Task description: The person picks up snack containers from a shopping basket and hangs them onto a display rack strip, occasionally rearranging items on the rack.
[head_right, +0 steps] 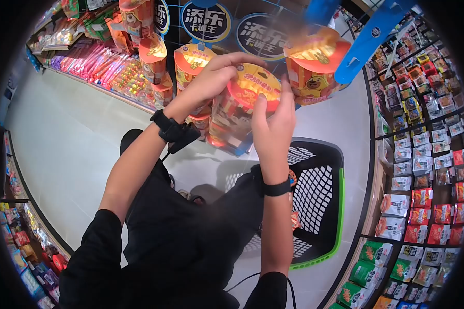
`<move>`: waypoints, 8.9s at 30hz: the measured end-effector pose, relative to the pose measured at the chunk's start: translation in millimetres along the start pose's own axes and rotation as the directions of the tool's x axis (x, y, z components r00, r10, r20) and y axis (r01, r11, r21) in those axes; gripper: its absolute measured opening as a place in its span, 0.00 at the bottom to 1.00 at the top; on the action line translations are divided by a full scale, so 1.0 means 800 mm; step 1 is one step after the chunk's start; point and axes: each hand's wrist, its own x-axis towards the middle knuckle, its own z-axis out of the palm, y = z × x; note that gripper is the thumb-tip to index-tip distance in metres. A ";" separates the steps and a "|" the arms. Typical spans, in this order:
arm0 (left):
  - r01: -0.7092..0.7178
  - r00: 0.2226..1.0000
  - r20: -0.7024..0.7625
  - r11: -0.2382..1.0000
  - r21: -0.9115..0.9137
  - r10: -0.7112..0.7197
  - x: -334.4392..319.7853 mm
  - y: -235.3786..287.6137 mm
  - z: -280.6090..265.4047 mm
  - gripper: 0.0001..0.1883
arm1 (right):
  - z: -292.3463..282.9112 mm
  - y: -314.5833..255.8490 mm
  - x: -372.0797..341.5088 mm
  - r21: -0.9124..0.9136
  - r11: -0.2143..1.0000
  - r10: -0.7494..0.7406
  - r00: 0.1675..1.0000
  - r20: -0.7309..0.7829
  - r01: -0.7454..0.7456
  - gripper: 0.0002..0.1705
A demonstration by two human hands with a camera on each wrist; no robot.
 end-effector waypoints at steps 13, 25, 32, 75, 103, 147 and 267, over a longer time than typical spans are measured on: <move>-0.117 0.865 -0.475 0.986 0.120 0.161 0.010 -0.057 -0.005 0.15 | 0.065 0.043 0.043 -0.070 0.994 0.067 0.982 -0.179 -0.081 0.18; 0.092 0.926 -0.378 0.968 0.232 0.002 0.028 -0.064 -0.027 0.15 | 0.085 0.062 0.060 0.148 0.979 0.185 0.923 -0.337 -0.142 0.10; 0.153 0.886 -0.461 0.906 0.394 0.050 0.031 -0.049 -0.019 0.15 | 0.091 0.075 0.066 0.177 0.976 0.192 0.896 -0.400 -0.130 0.12; 0.265 0.954 -0.272 0.788 0.556 -0.129 -0.159 -0.185 0.000 0.42 | -0.336 0.478 -0.418 0.240 0.137 0.990 0.136 -0.022 -0.961 0.21; 0.541 0.838 -0.167 0.745 0.390 -0.520 -0.148 -0.276 0.005 0.52 | -0.366 0.514 -0.564 -0.131 0.284 0.955 0.292 -0.048 -0.950 0.14; 0.653 0.726 0.185 0.748 0.114 -0.662 -0.277 -0.426 0.005 0.26 | -0.208 0.029 -0.338 -0.055 0.742 0.585 0.686 -0.432 -0.668 0.12; 0.572 0.745 -0.070 0.690 -0.443 -0.663 -0.395 -0.285 -0.039 0.26 | 0.160 0.160 -0.301 0.240 0.650 0.671 0.693 0.263 -0.720 0.54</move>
